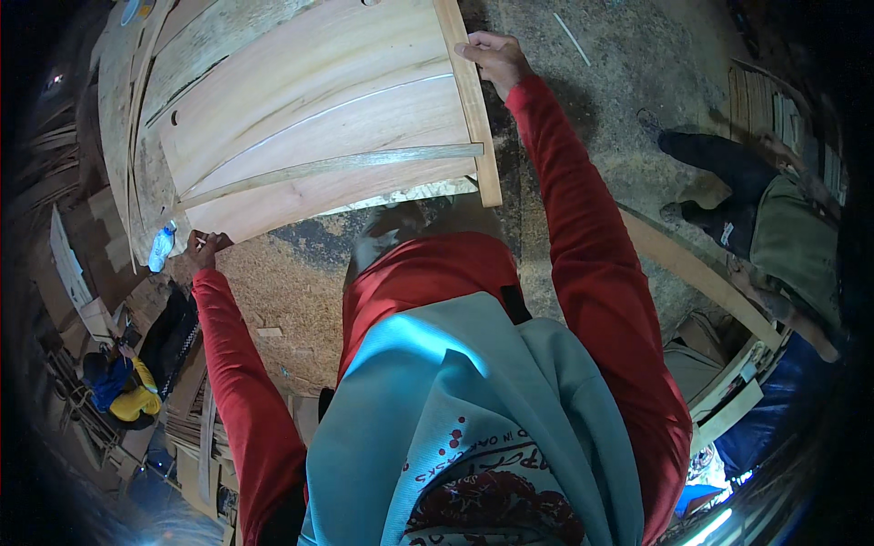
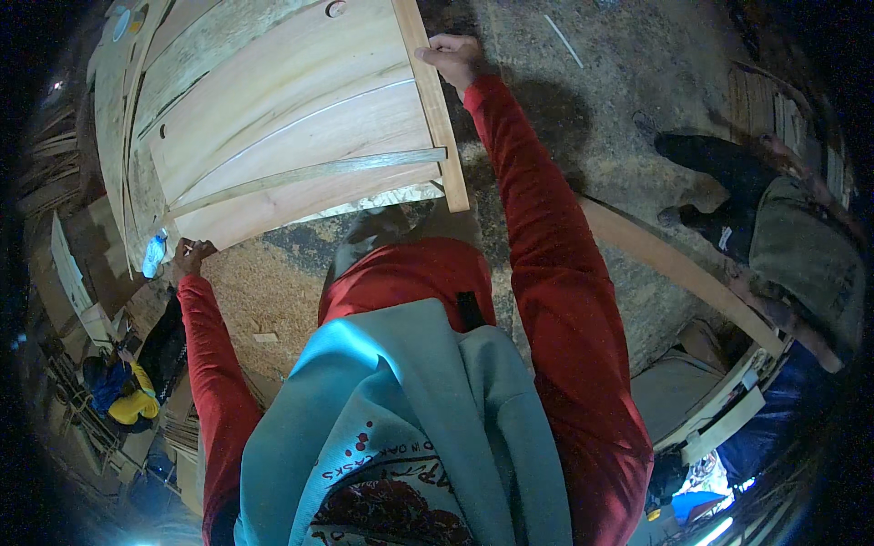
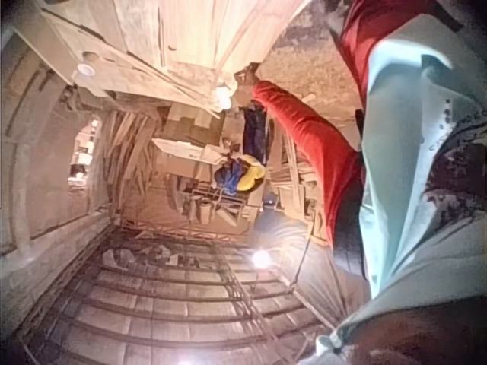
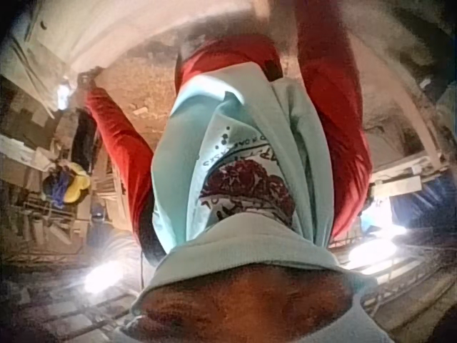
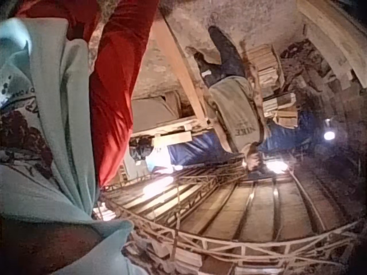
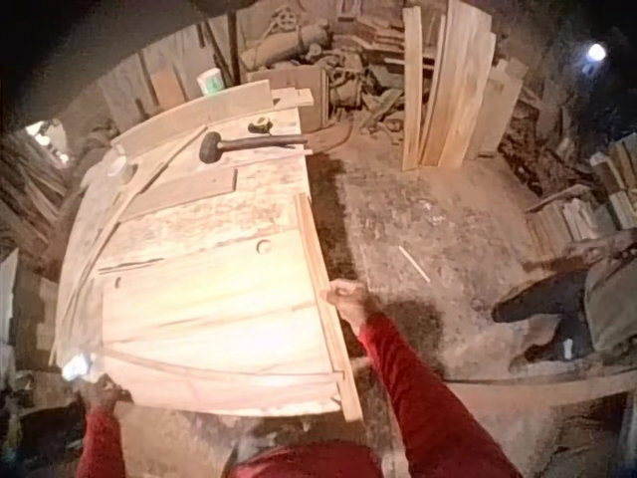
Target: Applying glue to wood strips and measuring them on a board for assembly.
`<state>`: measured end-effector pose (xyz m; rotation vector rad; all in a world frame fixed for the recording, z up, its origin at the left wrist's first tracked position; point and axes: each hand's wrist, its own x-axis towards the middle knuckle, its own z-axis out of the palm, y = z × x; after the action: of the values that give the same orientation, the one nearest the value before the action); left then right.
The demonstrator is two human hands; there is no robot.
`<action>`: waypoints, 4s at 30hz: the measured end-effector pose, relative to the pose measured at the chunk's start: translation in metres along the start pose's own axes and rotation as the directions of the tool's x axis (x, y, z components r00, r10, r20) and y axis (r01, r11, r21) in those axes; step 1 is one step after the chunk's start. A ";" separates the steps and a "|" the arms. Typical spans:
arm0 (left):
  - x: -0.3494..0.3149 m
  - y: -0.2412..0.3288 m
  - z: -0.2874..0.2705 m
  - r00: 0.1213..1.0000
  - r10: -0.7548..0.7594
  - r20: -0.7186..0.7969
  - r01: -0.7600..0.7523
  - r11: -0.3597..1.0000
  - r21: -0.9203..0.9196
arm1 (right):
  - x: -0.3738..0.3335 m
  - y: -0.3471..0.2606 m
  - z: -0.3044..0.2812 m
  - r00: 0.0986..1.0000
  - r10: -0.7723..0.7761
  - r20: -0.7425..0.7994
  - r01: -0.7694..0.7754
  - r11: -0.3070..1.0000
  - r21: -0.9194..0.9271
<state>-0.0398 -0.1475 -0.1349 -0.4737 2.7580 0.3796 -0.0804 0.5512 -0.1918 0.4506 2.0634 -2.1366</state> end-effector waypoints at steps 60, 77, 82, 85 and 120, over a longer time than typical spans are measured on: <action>-0.001 0.349 0.062 0.411 0.890 0.196 -0.893 0.351 0.281 | -0.001 -0.008 0.009 0.997 -0.076 -0.015 0.075 0.995 -0.072; -0.008 0.349 0.058 0.429 0.859 0.279 -0.888 0.346 0.302 | -0.005 -0.019 0.019 0.995 0.018 -0.102 -0.017 1.000 0.007; -0.006 0.352 0.064 0.387 0.895 0.220 -0.907 0.327 0.266 | 0.002 -0.004 0.009 0.998 -0.015 -0.062 0.012 0.999 -0.046; -0.006 0.355 0.063 0.402 0.892 0.207 -0.899 0.342 0.273 | 0.004 -0.005 0.011 0.998 -0.023 -0.055 0.018 0.996 -0.085; -0.017 0.356 0.058 0.504 0.821 0.270 -0.862 0.458 0.217 | -0.005 -0.011 0.008 0.998 -0.028 -0.047 0.017 0.973 -0.231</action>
<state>-0.1378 0.1988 -0.1095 1.0584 2.6171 0.1242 -0.0801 0.5435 -0.1794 0.4558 2.3188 -1.8817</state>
